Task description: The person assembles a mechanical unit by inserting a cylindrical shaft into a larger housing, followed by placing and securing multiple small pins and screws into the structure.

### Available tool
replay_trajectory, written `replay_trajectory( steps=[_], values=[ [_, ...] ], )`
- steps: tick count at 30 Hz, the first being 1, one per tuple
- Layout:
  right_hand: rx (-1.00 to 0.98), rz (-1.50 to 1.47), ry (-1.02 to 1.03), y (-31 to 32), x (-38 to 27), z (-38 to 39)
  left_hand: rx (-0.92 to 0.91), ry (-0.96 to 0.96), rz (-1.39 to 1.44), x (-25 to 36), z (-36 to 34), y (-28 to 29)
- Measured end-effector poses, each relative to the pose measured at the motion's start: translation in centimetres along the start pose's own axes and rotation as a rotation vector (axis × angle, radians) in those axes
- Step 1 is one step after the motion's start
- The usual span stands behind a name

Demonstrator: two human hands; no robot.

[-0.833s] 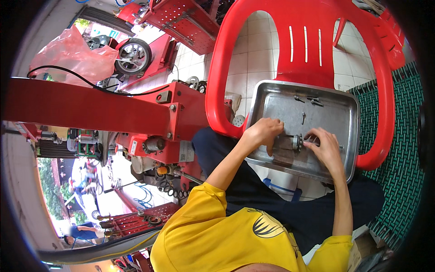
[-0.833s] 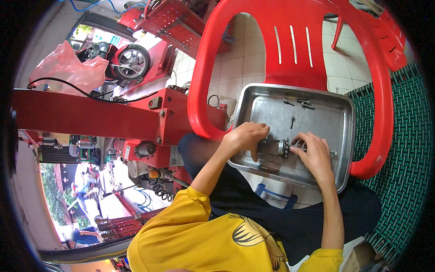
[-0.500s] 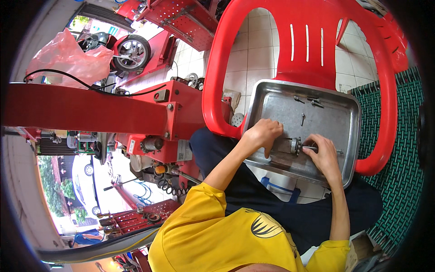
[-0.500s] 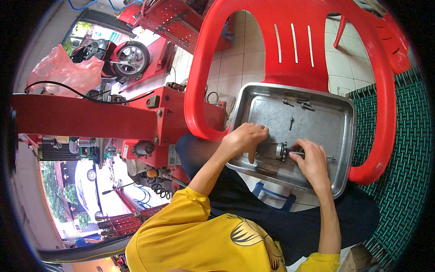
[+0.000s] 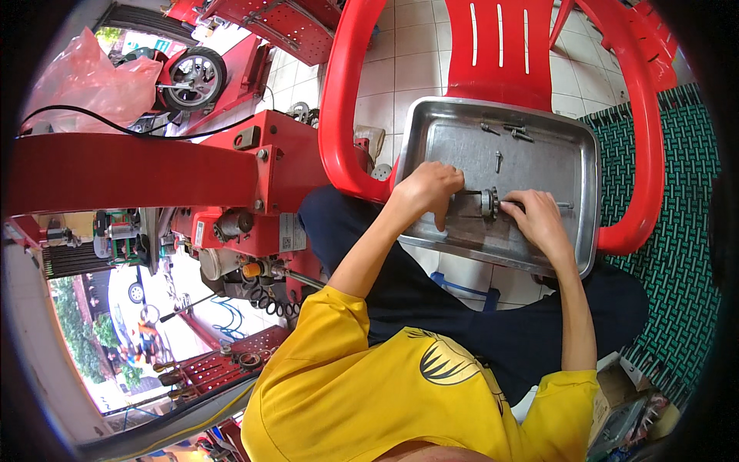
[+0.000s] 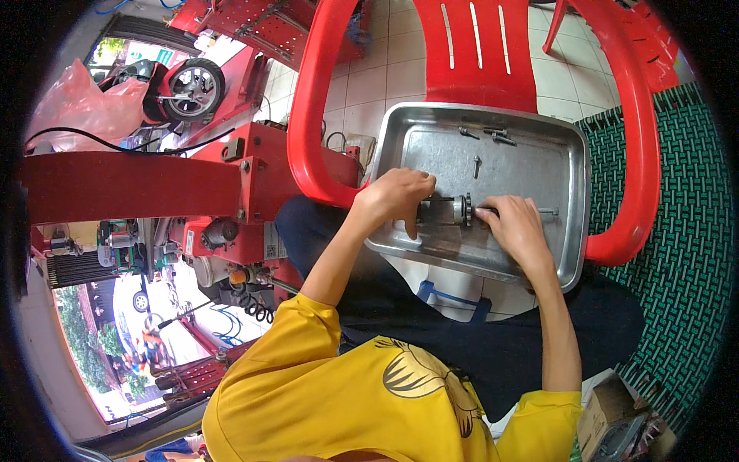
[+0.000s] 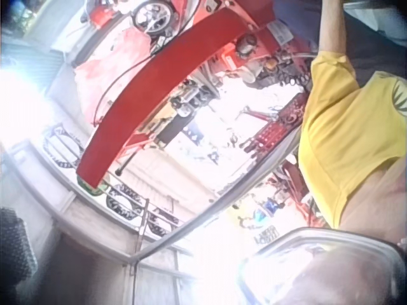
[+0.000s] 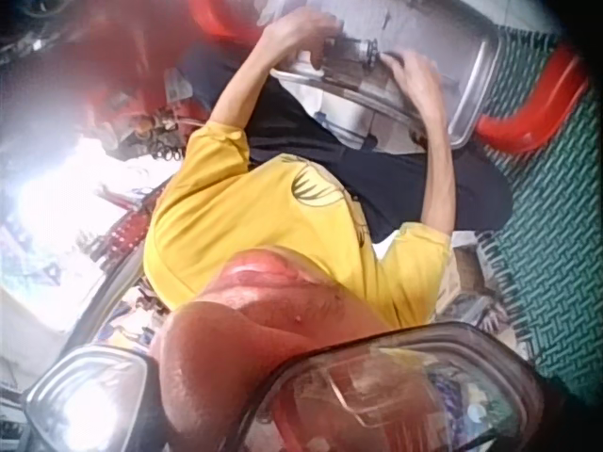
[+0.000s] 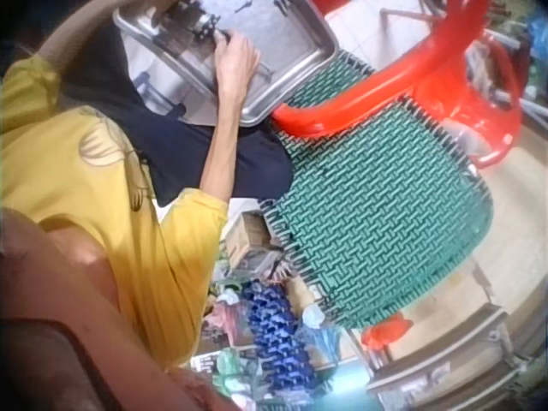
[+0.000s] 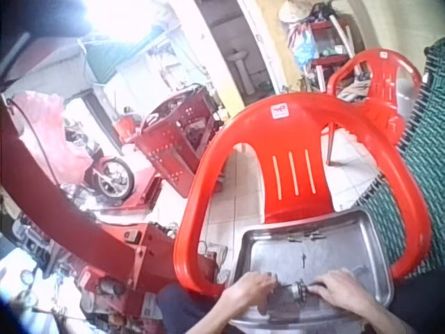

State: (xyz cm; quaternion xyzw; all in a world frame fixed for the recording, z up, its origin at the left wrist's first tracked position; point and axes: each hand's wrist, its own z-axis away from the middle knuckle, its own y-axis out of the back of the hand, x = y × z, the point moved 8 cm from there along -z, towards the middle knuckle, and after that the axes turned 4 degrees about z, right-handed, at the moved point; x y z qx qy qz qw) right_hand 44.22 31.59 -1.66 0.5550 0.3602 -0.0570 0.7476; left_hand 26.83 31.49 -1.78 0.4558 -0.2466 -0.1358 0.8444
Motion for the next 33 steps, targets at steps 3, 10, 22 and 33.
replay_trajectory(
  steps=[3,10,22,33],
  values=[
    [-0.064,-0.059,-0.015,-0.7,0.9,-0.6,0.043,-0.052,0.022,0.0,0.2,0.2],
    [-0.036,-0.097,-0.012,0.0,0.8,-0.3,0.076,-0.062,0.045,-0.5,0.4,-0.2],
    [0.005,-0.102,-0.051,0.2,0.6,-0.3,0.037,-0.009,0.060,-0.2,0.2,0.6],
    [0.244,-0.003,0.158,-0.5,0.6,0.6,-0.095,0.062,0.100,-1.1,0.1,0.5]
  ],
)
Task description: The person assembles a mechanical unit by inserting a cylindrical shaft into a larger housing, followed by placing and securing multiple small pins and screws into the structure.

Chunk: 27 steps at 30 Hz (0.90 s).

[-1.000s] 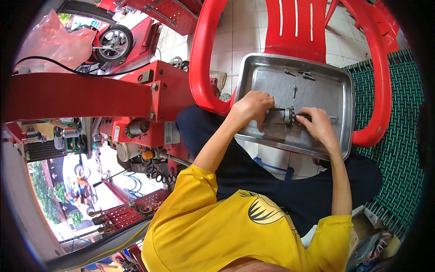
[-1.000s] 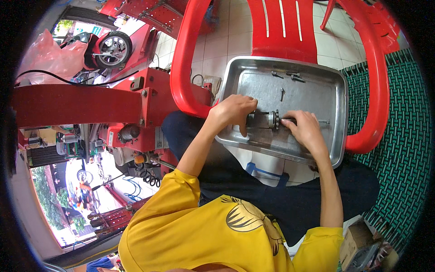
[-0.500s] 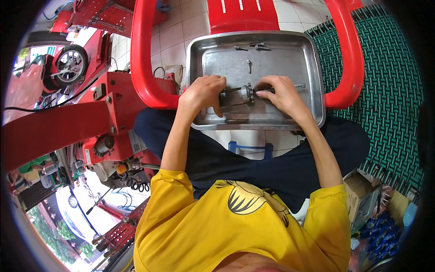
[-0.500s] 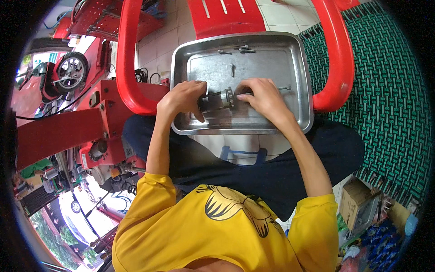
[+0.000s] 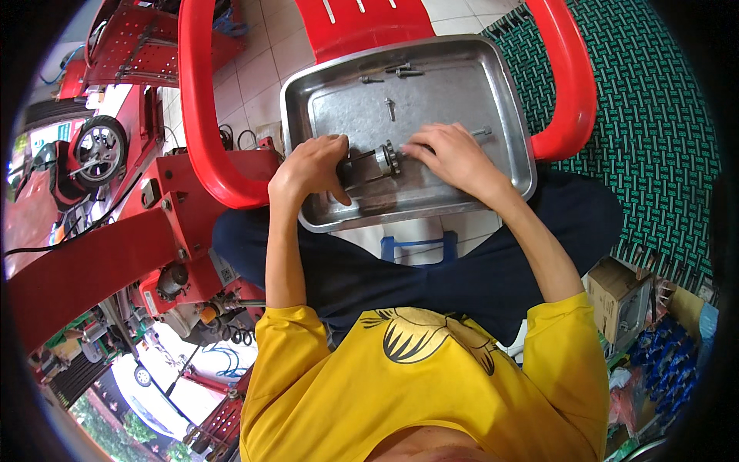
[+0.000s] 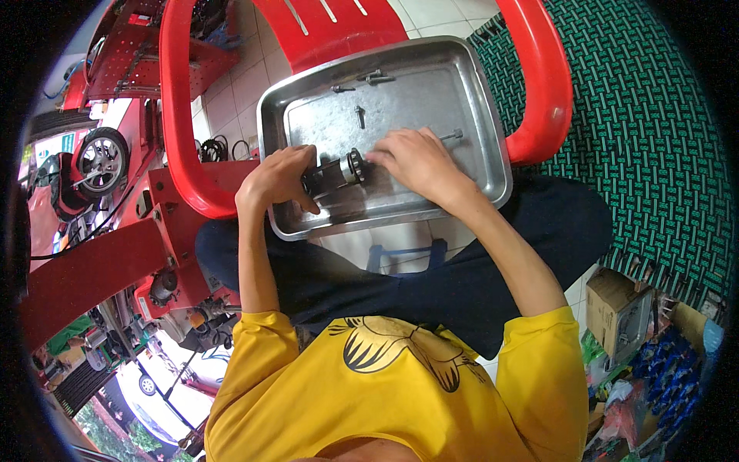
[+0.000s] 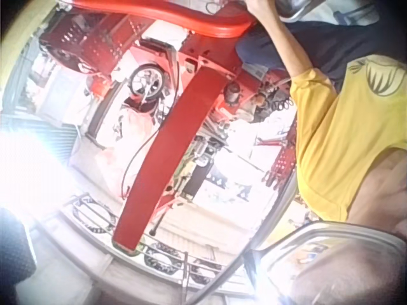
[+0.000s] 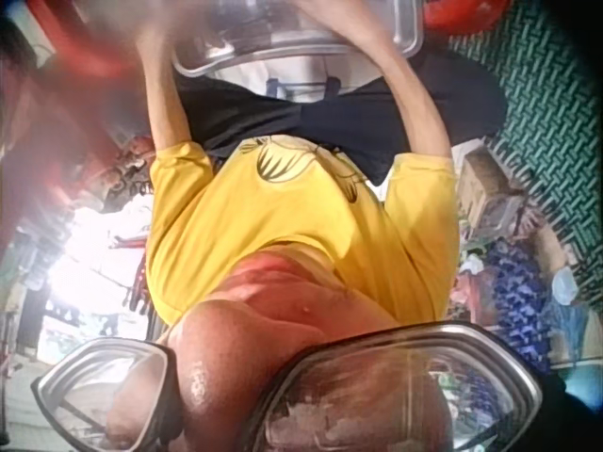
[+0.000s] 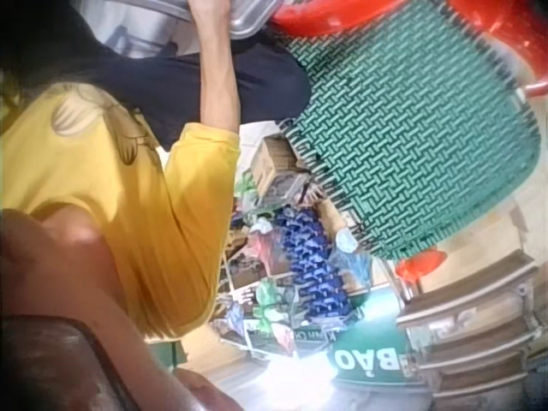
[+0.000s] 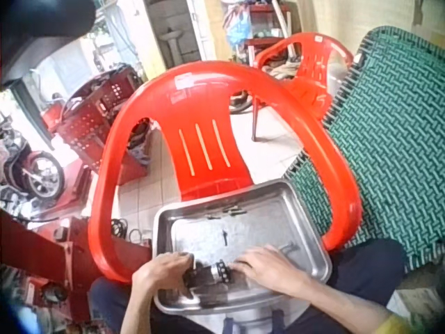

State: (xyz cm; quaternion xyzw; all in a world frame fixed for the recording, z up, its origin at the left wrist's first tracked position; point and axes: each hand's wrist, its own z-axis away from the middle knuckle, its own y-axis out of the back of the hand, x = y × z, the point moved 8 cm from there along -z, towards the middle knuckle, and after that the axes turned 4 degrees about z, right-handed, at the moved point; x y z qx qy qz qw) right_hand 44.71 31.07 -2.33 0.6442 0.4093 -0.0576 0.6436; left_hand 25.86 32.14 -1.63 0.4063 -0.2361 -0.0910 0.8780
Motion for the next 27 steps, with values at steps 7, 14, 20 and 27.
replay_trajectory(
  steps=[7,14,20,27],
  values=[
    [-0.111,-0.146,-0.066,1.3,0.3,-1.2,0.079,0.000,0.000,0.6,0.6,0.7],
    [-0.178,-0.056,-0.121,0.5,0.2,-1.3,0.079,-0.016,-0.006,0.2,0.6,0.2],
    [-0.085,-0.139,-0.068,1.1,0.2,-1.2,0.058,-0.009,0.005,0.0,0.2,0.1],
    [-0.099,-0.141,-0.047,0.3,1.0,-1.4,0.033,0.026,0.017,-0.1,0.1,0.0]
  ],
)
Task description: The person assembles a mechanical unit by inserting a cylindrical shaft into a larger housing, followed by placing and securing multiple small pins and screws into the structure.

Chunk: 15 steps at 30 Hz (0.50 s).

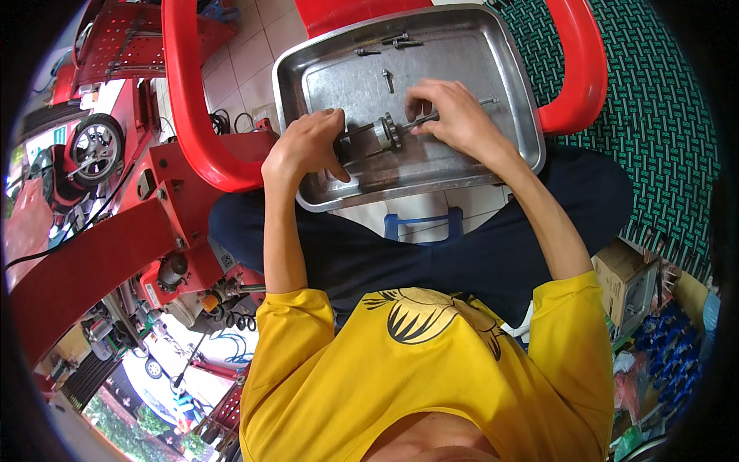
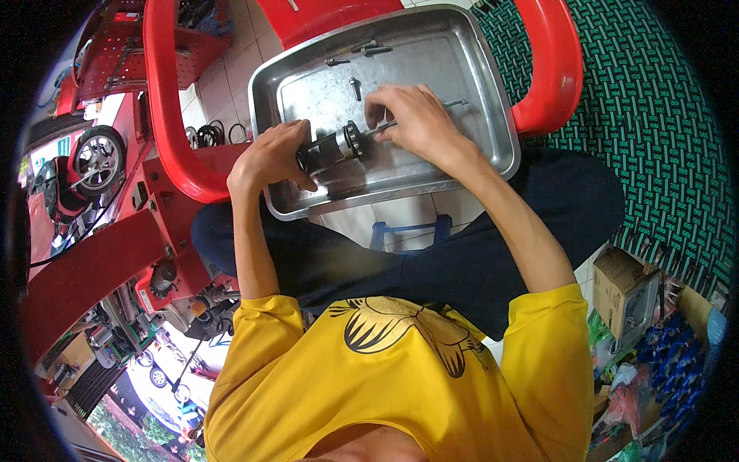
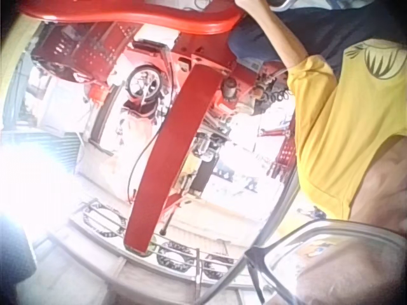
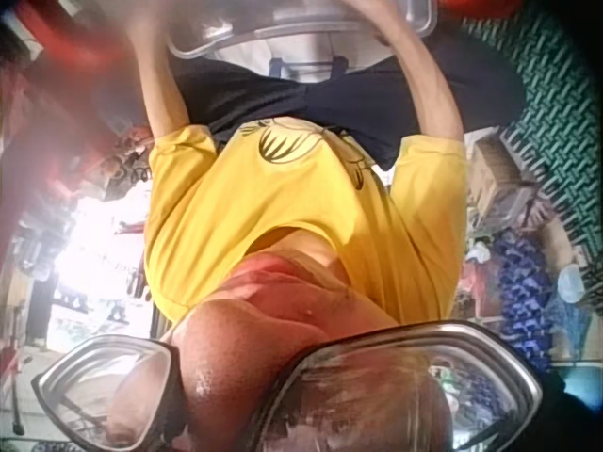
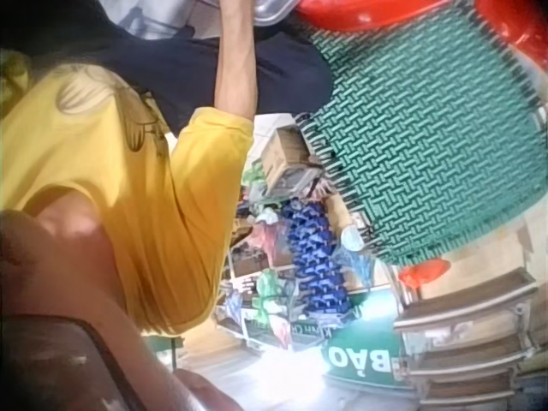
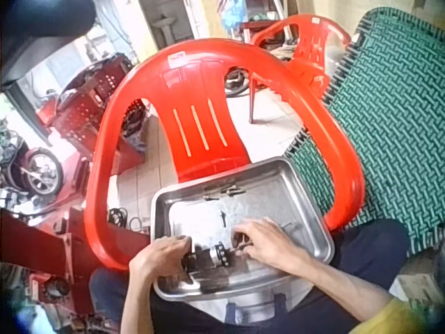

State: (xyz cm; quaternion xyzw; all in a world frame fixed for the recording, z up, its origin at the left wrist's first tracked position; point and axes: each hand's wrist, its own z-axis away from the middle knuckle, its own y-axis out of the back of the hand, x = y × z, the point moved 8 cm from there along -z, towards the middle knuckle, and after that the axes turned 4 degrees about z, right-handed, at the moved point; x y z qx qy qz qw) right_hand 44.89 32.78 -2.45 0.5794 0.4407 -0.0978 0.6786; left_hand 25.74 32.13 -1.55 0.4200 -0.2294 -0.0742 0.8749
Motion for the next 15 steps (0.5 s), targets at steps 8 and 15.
replay_trajectory(
  steps=[8,15],
  values=[
    [-0.097,0.040,-0.087,-0.4,-0.4,0.0,0.009,0.011,-0.006,-0.3,0.2,-0.1],
    [0.077,0.067,0.054,-0.4,-0.4,0.7,0.043,-0.047,-0.010,0.3,0.1,0.1]
  ],
)
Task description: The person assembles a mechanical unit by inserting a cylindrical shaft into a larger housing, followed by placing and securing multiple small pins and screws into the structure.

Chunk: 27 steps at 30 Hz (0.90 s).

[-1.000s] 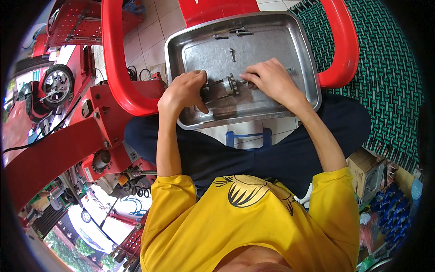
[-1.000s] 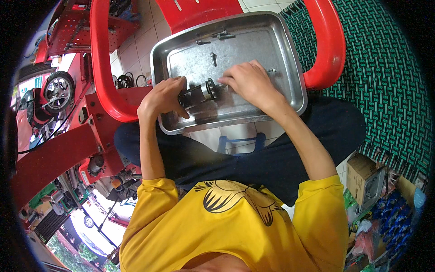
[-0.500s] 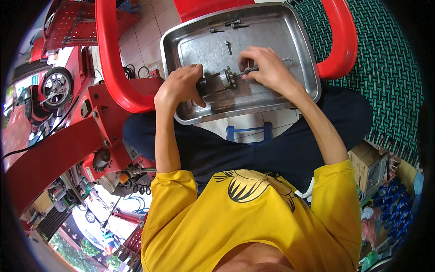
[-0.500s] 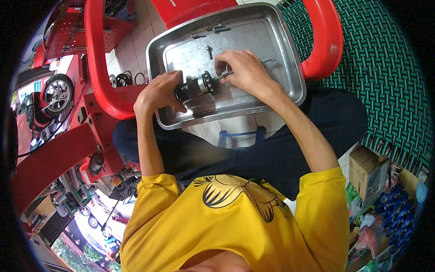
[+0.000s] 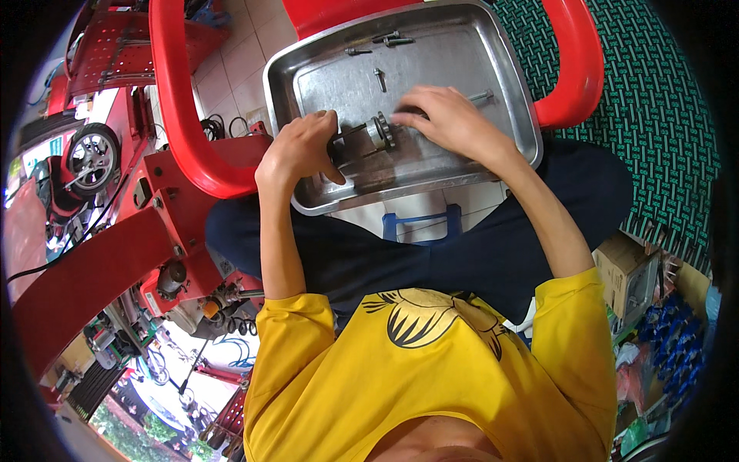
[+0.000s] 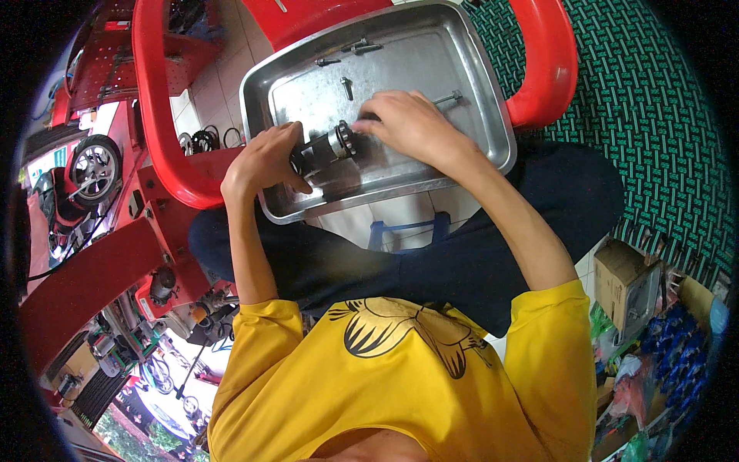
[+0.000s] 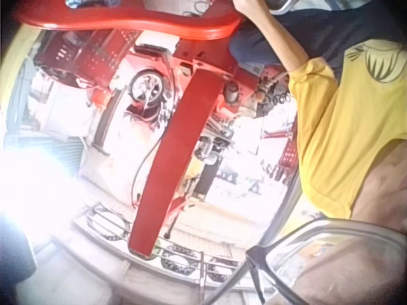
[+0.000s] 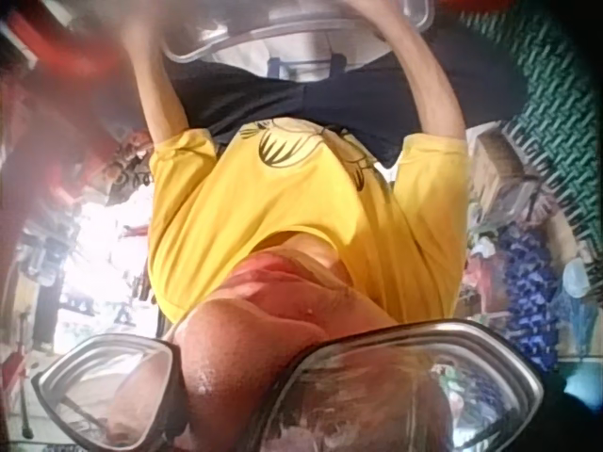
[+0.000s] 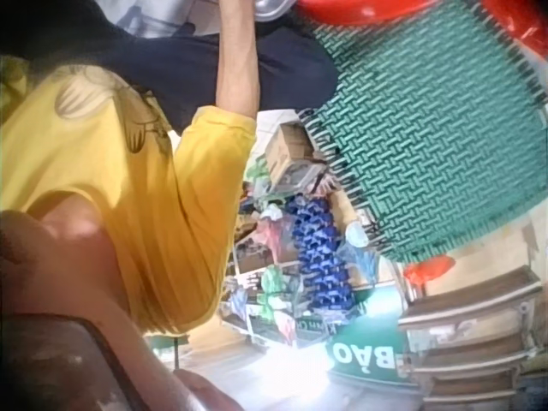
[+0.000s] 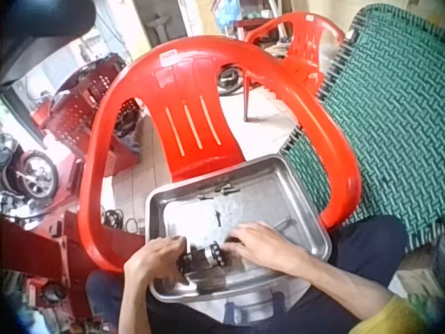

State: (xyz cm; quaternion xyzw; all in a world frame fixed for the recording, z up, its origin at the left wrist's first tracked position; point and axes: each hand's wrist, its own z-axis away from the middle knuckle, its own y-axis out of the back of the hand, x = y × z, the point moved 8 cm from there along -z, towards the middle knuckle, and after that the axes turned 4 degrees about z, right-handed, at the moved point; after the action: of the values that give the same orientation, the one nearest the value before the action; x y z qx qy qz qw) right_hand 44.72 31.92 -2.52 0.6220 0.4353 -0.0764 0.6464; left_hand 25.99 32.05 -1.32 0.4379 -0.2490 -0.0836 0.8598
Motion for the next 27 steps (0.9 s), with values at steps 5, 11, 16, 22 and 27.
replay_trajectory(
  steps=[5,11,16,22,27],
  values=[
    [-0.116,0.054,-0.080,-0.1,0.0,-0.1,-0.010,0.026,0.005,-0.3,0.2,-0.2],
    [-0.038,0.010,-0.045,0.0,0.1,-0.1,-0.036,0.052,-0.014,-0.1,0.1,-0.1],
    [-0.037,0.036,-0.078,0.0,-0.3,0.1,-0.013,0.028,-0.021,-0.3,0.0,-0.3],
    [0.014,0.022,-0.027,1.1,-0.8,-0.2,-0.006,0.028,-0.010,-0.3,0.0,-0.2],
    [-0.072,0.136,-0.099,0.9,-0.7,-0.1,-0.007,0.030,-0.024,-0.1,0.2,-0.1]
  ],
)
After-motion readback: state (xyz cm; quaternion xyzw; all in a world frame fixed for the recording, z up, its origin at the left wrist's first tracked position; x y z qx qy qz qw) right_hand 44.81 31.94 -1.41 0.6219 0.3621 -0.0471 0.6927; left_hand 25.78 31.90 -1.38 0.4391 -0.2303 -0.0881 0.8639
